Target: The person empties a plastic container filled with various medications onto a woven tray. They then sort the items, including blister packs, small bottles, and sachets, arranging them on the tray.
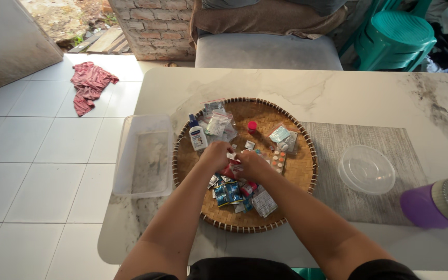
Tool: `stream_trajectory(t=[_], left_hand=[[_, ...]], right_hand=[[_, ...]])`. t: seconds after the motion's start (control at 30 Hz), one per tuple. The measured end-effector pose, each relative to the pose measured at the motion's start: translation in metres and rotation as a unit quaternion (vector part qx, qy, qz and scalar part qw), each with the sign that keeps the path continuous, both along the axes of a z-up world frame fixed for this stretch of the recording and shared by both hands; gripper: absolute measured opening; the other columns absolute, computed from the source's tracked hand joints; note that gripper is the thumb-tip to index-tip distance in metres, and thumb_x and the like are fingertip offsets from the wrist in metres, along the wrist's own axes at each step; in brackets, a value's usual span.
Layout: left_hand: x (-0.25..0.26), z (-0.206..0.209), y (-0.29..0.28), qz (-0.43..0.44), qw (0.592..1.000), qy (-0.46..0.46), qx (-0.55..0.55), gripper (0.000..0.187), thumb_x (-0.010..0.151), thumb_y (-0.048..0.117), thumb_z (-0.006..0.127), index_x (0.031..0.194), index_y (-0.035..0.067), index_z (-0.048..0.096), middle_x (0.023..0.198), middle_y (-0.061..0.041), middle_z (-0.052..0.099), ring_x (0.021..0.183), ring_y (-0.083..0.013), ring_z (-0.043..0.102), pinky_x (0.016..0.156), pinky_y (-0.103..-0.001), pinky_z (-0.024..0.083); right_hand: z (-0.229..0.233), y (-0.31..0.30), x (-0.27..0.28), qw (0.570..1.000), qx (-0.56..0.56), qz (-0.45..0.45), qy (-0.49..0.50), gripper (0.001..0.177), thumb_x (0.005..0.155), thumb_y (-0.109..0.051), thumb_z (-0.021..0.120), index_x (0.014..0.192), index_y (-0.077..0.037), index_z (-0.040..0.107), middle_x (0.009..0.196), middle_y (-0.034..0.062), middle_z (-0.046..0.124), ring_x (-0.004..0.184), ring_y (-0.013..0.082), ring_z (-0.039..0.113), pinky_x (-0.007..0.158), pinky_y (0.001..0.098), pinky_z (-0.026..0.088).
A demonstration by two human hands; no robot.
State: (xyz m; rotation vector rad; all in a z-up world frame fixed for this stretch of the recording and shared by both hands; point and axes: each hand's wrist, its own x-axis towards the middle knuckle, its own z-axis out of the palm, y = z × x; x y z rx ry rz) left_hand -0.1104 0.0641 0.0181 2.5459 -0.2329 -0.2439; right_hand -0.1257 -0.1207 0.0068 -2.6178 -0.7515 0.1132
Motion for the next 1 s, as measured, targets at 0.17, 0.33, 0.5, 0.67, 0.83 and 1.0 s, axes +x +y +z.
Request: stream_trajectory(t=[0.17, 0.33, 0.5, 0.67, 0.83, 1.0], left_hand=[[-0.009, 0.014, 0.009, -0.016, 1.0, 0.006, 0.014, 0.058, 0.058, 0.015, 0.093, 0.112, 0.016, 0.074, 0.12, -0.01, 0.071, 0.115, -0.0303, 0.066, 0.099, -0.04, 0.053], [0.014, 0.002, 0.009, 0.118, 0.986, -0.052, -0.102, 0.06, 0.072, 0.024, 0.089, 0.126, 0.015, 0.067, 0.12, -0.016, 0.071, 0.115, -0.0342, 0.066, 0.1, -0.044, 0.053], [0.028, 0.019, 0.001, 0.288, 0.886, 0.013, -0.364, 0.059, 0.081, 0.014, 0.08, 0.135, 0.01, 0.055, 0.12, -0.018, 0.067, 0.103, -0.0298, 0.07, 0.084, -0.041, 0.061], [0.03, 0.032, -0.011, 0.23, 0.814, 0.137, -0.516, 0.024, 0.095, 0.003, 0.066, 0.119, -0.001, 0.068, 0.104, -0.014, 0.076, 0.084, -0.0207, 0.077, 0.069, -0.031, 0.066], [0.034, 0.028, -0.02, 0.201, 0.809, 0.151, -0.531, 0.018, 0.094, 0.003, 0.067, 0.111, -0.001, 0.07, 0.1, -0.012, 0.076, 0.084, -0.0216, 0.076, 0.069, -0.033, 0.067], [0.034, 0.041, -0.02, 0.21, 0.846, 0.137, -0.471, 0.018, 0.096, 0.007, 0.064, 0.112, 0.003, 0.071, 0.101, -0.008, 0.076, 0.085, -0.0179, 0.076, 0.067, -0.031, 0.064]], right_hand=[[-0.036, -0.004, 0.022, 0.992, 0.081, -0.022, 0.097, 0.03, 0.081, -0.027, 0.081, 0.105, -0.01, 0.078, 0.099, 0.0148, 0.076, 0.091, 0.0292, 0.073, 0.083, 0.0436, 0.056], [-0.02, -0.027, 0.06, 0.935, 0.231, -0.121, 0.241, 0.023, 0.087, -0.021, 0.075, 0.106, -0.007, 0.077, 0.091, 0.0091, 0.076, 0.074, 0.0176, 0.072, 0.068, 0.0339, 0.061], [0.012, -0.036, 0.075, 0.82, 0.425, -0.211, 0.32, 0.025, 0.093, -0.013, 0.074, 0.114, 0.0, 0.072, 0.095, 0.0122, 0.073, 0.072, 0.0189, 0.068, 0.062, 0.0309, 0.061], [0.023, -0.038, 0.075, 0.747, 0.503, -0.228, 0.37, 0.032, 0.094, -0.011, 0.071, 0.121, 0.005, 0.063, 0.105, 0.0162, 0.071, 0.081, 0.0229, 0.073, 0.07, 0.0334, 0.065], [0.03, -0.04, 0.072, 0.723, 0.523, -0.212, 0.398, 0.027, 0.094, -0.007, 0.069, 0.118, 0.001, 0.062, 0.105, 0.0156, 0.072, 0.086, 0.0244, 0.075, 0.076, 0.0361, 0.067], [0.045, -0.039, 0.07, 0.758, 0.475, -0.205, 0.397, 0.024, 0.096, -0.009, 0.066, 0.118, 0.0, 0.065, 0.102, 0.0125, 0.074, 0.085, 0.0222, 0.073, 0.073, 0.0372, 0.063]])
